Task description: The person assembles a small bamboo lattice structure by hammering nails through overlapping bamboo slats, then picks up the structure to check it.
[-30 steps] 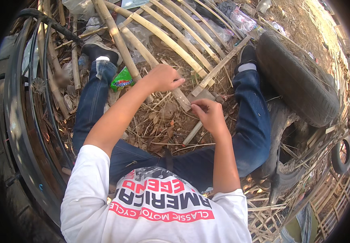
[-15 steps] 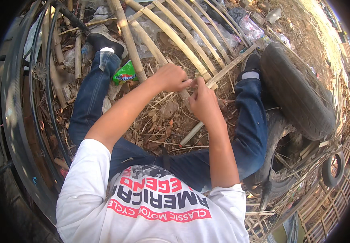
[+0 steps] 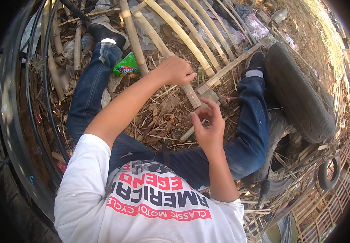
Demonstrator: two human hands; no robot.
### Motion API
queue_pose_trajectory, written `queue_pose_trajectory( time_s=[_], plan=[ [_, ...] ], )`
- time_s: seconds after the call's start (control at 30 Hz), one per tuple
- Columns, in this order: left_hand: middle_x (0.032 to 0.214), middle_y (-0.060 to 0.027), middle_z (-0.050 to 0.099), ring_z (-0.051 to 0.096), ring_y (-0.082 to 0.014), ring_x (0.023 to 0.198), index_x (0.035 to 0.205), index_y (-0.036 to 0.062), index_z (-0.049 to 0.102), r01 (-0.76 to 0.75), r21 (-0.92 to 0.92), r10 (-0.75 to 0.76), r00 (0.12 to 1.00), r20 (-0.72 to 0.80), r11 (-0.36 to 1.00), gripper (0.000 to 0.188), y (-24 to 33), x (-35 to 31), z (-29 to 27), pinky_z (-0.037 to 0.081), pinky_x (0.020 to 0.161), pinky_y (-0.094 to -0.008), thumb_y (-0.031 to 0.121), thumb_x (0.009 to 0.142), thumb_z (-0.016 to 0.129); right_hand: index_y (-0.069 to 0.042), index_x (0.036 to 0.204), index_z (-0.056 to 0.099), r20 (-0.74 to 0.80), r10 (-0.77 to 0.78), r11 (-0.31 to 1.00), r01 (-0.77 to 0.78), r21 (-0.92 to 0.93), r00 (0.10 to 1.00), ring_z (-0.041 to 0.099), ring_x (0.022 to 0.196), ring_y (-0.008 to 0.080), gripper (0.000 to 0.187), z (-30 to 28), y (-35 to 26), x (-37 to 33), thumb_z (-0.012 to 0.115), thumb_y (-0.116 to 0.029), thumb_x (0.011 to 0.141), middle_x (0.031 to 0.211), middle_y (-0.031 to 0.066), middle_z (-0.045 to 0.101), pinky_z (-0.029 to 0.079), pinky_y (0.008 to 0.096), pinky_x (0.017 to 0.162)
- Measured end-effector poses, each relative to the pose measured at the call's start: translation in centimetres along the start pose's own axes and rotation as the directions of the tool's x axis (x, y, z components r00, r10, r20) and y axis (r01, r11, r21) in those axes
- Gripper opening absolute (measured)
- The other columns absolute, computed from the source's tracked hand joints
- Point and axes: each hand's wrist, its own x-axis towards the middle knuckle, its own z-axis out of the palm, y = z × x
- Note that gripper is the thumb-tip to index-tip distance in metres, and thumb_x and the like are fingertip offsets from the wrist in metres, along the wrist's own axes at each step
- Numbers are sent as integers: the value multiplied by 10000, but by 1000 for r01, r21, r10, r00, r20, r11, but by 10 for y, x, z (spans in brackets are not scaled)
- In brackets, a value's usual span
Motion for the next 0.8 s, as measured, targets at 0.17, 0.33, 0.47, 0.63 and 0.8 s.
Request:
queue_pose_trajectory(
  time_s=[0.17,0.33,0.47,0.63,0.8],
  plan=[
    [621,-189,614,614,-380,649,651,27,672,-19,28,18,999,41,999,432,-8,2,18,489,646,-478,376,864,533,45,1218,507,-33,183,899,-154,411,983,631,738,139,403,-12,-2,-3,642,44,838,867,92,648,526,269,667],
    [668,-169,648,638,-357,689,655,37,679,-6,106,3,1000,26,994,452,-6,12,30,506,713,-453,392,886,521,69,1043,612,-162,219,865,-114,489,962,644,727,158,214,-29,20,-4,640,39,833,867,103,654,548,291,678],
    [686,-145,664,651,-324,701,659,42,677,-16,183,13,1000,15,983,458,-11,21,47,484,774,-436,393,902,511,58,966,632,-114,316,817,-209,538,942,639,707,160,142,-42,37,-6,582,65,833,799,97,643,554,289,662],
    [631,-136,639,620,-322,647,667,52,684,-17,188,18,1000,-4,982,433,-18,34,65,430,796,-433,362,916,512,40,937,633,-72,425,641,-243,728,903,634,693,161,109,-37,66,-9,607,39,832,804,85,639,546,293,655],
    [684,-113,651,621,-293,757,735,61,696,-8,161,14,999,-41,987,389,-20,40,70,373,836,-427,356,917,520,18,917,614,-206,500,667,-222,711,841,612,665,136,74,-52,84,-17,591,25,847,795,75,630,525,266,613]
  ],
)
